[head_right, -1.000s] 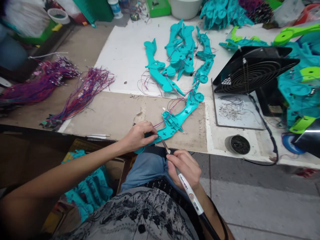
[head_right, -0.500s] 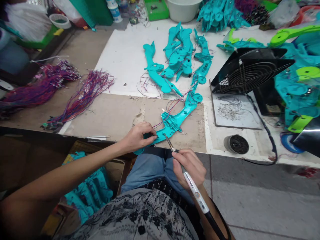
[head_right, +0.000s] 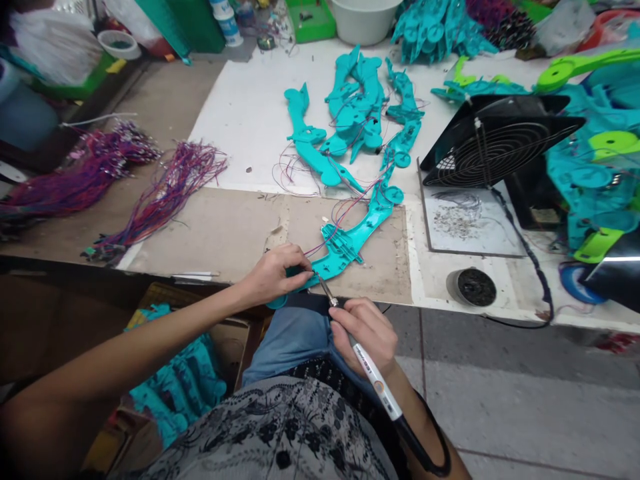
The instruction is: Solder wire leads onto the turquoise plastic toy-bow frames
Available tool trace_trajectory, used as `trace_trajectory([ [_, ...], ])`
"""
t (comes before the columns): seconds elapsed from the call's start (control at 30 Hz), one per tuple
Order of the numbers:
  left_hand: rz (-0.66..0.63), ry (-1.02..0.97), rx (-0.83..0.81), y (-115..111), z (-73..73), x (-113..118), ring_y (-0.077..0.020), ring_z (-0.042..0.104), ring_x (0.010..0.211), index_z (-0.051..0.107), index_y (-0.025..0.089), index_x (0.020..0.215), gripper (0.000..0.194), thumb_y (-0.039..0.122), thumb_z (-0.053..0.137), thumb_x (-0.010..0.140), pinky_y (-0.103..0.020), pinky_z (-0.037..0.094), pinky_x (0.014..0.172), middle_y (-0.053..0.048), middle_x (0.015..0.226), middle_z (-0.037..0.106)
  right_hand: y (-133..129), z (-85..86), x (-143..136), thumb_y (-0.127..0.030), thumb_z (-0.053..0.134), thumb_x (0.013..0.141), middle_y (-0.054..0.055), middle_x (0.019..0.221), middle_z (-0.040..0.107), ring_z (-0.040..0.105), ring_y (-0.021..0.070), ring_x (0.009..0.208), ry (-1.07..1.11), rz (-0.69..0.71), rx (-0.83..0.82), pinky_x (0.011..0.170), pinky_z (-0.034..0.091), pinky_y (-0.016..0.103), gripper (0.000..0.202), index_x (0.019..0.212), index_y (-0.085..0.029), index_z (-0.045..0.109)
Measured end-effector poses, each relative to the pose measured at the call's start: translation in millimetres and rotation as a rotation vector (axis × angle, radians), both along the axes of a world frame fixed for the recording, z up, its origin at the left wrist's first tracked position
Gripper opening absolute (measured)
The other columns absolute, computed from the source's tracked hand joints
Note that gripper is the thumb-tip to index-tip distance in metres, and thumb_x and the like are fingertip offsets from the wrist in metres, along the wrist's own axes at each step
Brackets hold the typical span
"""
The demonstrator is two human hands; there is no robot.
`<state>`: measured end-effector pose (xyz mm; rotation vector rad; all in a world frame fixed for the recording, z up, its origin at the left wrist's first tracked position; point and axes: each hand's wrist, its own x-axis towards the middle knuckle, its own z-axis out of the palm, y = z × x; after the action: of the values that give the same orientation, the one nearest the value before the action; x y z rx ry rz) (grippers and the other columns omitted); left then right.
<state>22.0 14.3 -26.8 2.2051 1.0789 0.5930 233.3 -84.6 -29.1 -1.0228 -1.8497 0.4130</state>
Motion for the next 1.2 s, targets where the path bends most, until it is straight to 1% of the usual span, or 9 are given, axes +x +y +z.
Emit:
trace_trajectory([
  [0.17,-0.003,0.009,0.003,-0.1,-0.3,0.5,-0.0167,0.057,0.078,0.067,0.016,0.076,0.008,0.018,0.062,0.082,-0.029,0.043,0.074,-0.003,0.076,0.064,0.6,-2.4,-0.1,-0.003,0.06,0.078,0.004,0.073,0.06,0.06,0.017,0.075,-0.057,0.011,0.039,0.065,0.054,0.031,0.03,0.104,-0.017,0.067],
  [0.4,0.002,0.027,0.003,-0.8,-0.2,0.5,-0.017,0.057,0.078,0.067,0.016,0.076,0.009,0.019,0.061,0.083,-0.03,0.043,0.075,-0.003,0.077,0.063,-0.1,0.0,1.1,-0.004,0.061,0.078,0.004,0.07,0.059,0.061,0.0167,0.073,-0.098,0.023,0.077,0.063,0.055,0.03,0.029,0.104,-0.016,0.068],
  [0.5,0.004,0.037,0.001,-0.9,-0.2,0.7,-0.0169,0.057,0.079,0.067,0.017,0.077,0.009,0.019,0.061,0.083,-0.03,0.043,0.076,-0.003,0.077,0.064,-0.7,-0.5,2.4,-0.004,0.06,0.078,0.003,0.07,0.058,0.06,0.017,0.073,-0.08,-0.004,0.068,0.063,0.055,0.031,0.03,0.103,-0.018,0.068],
  [0.7,0.004,0.016,0.0,-0.6,0.8,1.4,-0.0166,0.057,0.077,0.067,0.016,0.076,0.008,0.018,0.061,0.082,-0.029,0.043,0.075,-0.003,0.076,0.064,-2.1,-3.1,3.3,0.001,0.061,0.075,0.004,0.072,0.057,0.059,0.0175,0.075,-0.048,-0.014,0.065,0.064,0.053,0.032,0.034,0.105,-0.015,0.066],
  [0.87,0.008,0.011,-0.002,-0.8,1.1,1.5,-0.0168,0.057,0.078,0.067,0.016,0.075,0.007,0.017,0.062,0.08,-0.029,0.043,0.074,-0.004,0.077,0.064,-2.8,-2.2,4.7,0.0,0.06,0.077,0.003,0.073,0.057,0.059,0.0169,0.075,-0.018,-0.041,0.052,0.064,0.053,0.032,0.036,0.108,-0.019,0.066],
  [1.03,0.016,0.016,-0.012,-0.9,0.7,1.6,-0.0168,0.058,0.078,0.066,0.016,0.075,0.006,0.016,0.062,0.079,-0.029,0.044,0.074,-0.003,0.077,0.064,-3.4,-2.3,6.1,-0.002,0.059,0.078,0.003,0.073,0.058,0.06,0.0173,0.075,-0.008,-0.062,0.019,0.064,0.053,0.033,0.034,0.106,-0.02,0.067],
  [1.2,0.016,0.008,0.007,-1.2,-0.4,1.0,-0.017,0.057,0.078,0.066,0.016,0.076,0.009,0.018,0.06,0.082,-0.03,0.044,0.075,-0.004,0.077,0.064,-3.9,-3.2,6.2,-0.003,0.06,0.077,0.003,0.072,0.059,0.06,0.0169,0.072,0.015,-0.067,0.015,0.065,0.053,0.033,0.033,0.105,-0.02,0.068],
])
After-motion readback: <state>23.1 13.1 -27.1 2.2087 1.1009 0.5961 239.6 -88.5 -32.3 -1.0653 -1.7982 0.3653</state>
